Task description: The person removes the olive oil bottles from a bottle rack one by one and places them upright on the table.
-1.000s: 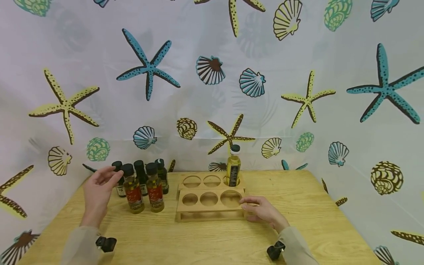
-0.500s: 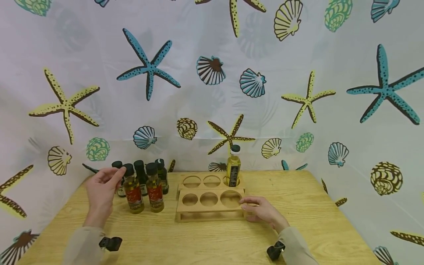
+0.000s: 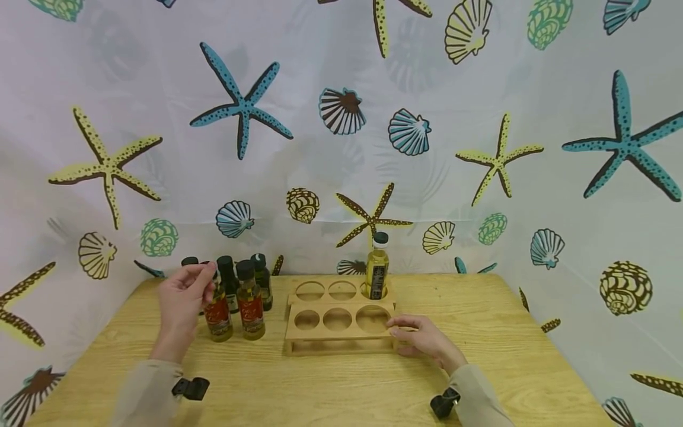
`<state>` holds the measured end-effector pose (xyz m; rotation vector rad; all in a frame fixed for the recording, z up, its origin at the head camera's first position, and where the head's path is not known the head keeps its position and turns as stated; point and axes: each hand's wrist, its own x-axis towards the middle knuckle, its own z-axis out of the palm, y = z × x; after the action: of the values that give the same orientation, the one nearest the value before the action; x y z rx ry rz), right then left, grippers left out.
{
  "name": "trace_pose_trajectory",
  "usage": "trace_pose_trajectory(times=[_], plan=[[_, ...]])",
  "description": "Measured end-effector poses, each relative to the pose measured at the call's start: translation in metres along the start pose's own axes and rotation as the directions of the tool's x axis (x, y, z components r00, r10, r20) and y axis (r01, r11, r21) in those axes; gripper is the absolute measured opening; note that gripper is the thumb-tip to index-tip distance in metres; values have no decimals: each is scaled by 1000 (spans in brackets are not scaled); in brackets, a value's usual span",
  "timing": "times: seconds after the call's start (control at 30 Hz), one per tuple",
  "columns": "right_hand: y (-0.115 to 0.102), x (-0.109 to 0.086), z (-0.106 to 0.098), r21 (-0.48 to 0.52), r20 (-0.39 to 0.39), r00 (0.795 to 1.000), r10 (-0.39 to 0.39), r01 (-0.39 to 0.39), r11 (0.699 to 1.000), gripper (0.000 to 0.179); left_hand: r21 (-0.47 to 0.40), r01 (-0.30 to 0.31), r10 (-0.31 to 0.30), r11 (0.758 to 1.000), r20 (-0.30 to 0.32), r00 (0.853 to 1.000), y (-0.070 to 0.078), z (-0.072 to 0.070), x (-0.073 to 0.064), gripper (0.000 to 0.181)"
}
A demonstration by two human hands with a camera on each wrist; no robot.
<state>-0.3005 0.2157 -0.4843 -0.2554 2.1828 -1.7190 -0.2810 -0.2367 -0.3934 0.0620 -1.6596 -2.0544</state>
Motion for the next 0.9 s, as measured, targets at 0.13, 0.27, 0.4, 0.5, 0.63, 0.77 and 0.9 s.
trace_pose_trajectory(times=[0.13, 0.27, 0.4, 0.5, 0.63, 0.77, 0.9], plan=[[1, -1, 0, -1, 6, 1000, -3, 3, 1000, 44, 17, 16, -17, 1000, 49, 999, 0, 8, -4, 23], [0, -1, 0, -1, 8, 1000, -4, 4, 1000, 44, 35, 1, -5, 999, 97, 995, -1, 16, -6, 31], [-1, -1, -1, -10, 2, 1000, -7, 7, 1000, 45, 57, -7, -1, 998, 144, 990, -3, 23, -9, 36], [-2, -1, -1, -14, -1, 1000, -6, 6, 1000, 46, 76, -20, 6, 997, 185, 983, -5, 29, -11, 35], [-2, -1, 0, -4, -3, 1000, -2, 2, 1000, 45, 109, -52, 25, 993, 230, 973, -10, 37, -13, 30], [-2, -1, 0, 2, -6, 1000, 0, 0, 1000, 43, 134, -62, 27, 989, 245, 969, -14, 46, -15, 30], [-1, 0, 0, -1, -7, 1000, -1, 1, 1000, 43, 135, -61, 23, 989, 262, 965, -19, 54, -16, 32]])
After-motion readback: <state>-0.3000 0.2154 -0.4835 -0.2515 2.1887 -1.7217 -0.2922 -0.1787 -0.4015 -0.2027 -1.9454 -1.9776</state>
